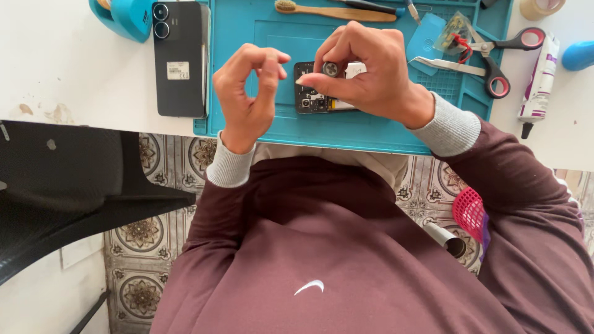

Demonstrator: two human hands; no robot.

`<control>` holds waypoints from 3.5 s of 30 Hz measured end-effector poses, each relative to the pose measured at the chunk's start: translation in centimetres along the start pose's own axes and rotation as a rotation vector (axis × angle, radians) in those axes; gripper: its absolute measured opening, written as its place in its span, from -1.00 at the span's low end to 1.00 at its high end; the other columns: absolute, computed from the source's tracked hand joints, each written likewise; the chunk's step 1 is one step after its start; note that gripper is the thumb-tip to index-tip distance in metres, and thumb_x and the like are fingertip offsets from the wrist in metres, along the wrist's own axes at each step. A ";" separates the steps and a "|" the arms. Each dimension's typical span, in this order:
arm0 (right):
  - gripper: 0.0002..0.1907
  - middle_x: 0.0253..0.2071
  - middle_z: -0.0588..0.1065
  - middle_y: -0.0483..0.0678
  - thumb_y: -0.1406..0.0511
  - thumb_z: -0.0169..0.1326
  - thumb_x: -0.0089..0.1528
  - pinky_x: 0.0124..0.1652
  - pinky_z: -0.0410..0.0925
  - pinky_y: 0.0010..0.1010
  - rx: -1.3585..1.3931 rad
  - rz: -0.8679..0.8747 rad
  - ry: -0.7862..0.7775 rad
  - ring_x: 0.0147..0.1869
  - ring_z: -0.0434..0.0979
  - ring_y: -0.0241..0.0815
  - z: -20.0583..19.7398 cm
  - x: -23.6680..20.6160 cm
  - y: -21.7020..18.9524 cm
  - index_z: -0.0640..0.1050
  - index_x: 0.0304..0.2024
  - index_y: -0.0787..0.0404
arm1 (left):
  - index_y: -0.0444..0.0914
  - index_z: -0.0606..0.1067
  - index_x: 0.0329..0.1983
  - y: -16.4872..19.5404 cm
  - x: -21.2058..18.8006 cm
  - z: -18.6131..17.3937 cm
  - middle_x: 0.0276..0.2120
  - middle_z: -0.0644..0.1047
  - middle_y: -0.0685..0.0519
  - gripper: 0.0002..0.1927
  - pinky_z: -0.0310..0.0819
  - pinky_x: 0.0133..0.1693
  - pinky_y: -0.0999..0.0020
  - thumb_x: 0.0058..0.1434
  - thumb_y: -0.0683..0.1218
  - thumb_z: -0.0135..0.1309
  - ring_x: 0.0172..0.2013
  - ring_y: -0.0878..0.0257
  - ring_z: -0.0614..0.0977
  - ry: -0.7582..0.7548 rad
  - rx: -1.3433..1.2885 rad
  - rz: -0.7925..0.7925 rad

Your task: The person uses a screwdriver to remove screws from a disassembled smartphone placed on a blue work mat. They repeatedly change screwdriver bits and continue unscrewing components throughout the clip.

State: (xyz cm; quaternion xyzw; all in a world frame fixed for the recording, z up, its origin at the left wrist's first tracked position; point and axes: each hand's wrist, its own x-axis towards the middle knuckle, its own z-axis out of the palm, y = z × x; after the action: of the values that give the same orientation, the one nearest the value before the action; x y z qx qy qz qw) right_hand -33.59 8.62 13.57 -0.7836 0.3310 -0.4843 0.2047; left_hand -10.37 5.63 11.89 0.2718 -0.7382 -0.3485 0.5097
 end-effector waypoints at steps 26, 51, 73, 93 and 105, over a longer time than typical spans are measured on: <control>-0.63 -0.05 0.47 -0.01 0.27 0.36 0.37 -0.20 0.36 -0.35 -0.220 -0.298 -0.044 -0.11 0.43 -0.10 0.2 0.7 -0.8 0.58 0.15 0.28 | -0.31 0.50 -0.13 0.4 0.5 0.4 -0.15 0.58 0.05 -0.68 0.41 -0.22 0.29 0.14 -0.15 0.38 -0.17 0.14 0.52 -0.241 0.095 0.108; -0.65 -0.20 0.52 -0.01 0.22 0.46 0.26 -0.22 0.36 -0.30 -0.249 -0.199 0.024 -0.17 0.48 -0.06 1.2 1.9 -2.2 0.61 -0.08 0.27 | -0.28 0.55 -0.11 0.0 0.1 -0.6 -0.14 0.58 0.04 -0.73 0.50 -0.17 0.32 0.24 -0.11 0.38 -0.11 0.16 0.58 -0.269 0.022 -0.035; -0.65 -0.15 0.52 -0.03 0.18 0.42 0.34 -0.21 0.37 -0.34 -0.250 -0.238 0.012 -0.12 0.47 -0.07 0.8 1.5 -1.4 0.60 -0.02 0.26 | -0.43 0.60 -0.20 -0.6 -0.1 -0.9 0.13 0.54 -0.16 -0.37 0.50 0.00 0.31 0.65 0.14 -0.26 -0.06 0.13 0.60 -0.216 -0.169 0.011; -0.63 -0.15 0.49 0.00 0.17 0.42 0.33 -0.21 0.35 -0.30 -0.223 -0.243 -0.024 -0.14 0.46 -0.05 0.5 1.4 -1.7 0.58 -0.04 0.27 | -0.36 0.51 -0.29 0.8 0.6 -0.6 -0.03 0.59 -0.14 -0.57 0.50 -0.02 0.31 0.59 0.01 -0.17 -0.06 0.17 0.58 0.012 -0.038 -0.074; -0.57 -0.03 0.57 0.05 0.28 0.33 0.36 -0.11 0.48 -0.27 -0.196 -0.136 -0.173 -0.04 0.62 0.00 1.1 1.0 -2.0 0.46 0.17 0.28 | -0.36 0.33 -0.64 -0.7 -0.5 -0.6 -0.30 0.62 -0.05 -0.43 0.37 -0.22 0.36 0.58 -0.10 -0.17 -0.26 0.26 0.51 0.176 -0.010 -0.084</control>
State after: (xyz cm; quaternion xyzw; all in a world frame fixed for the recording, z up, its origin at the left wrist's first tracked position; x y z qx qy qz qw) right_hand -31.68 9.25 14.99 -0.8592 0.3040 -0.3931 0.1218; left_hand -9.63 5.47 11.16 0.3294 -0.6768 -0.3481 0.5588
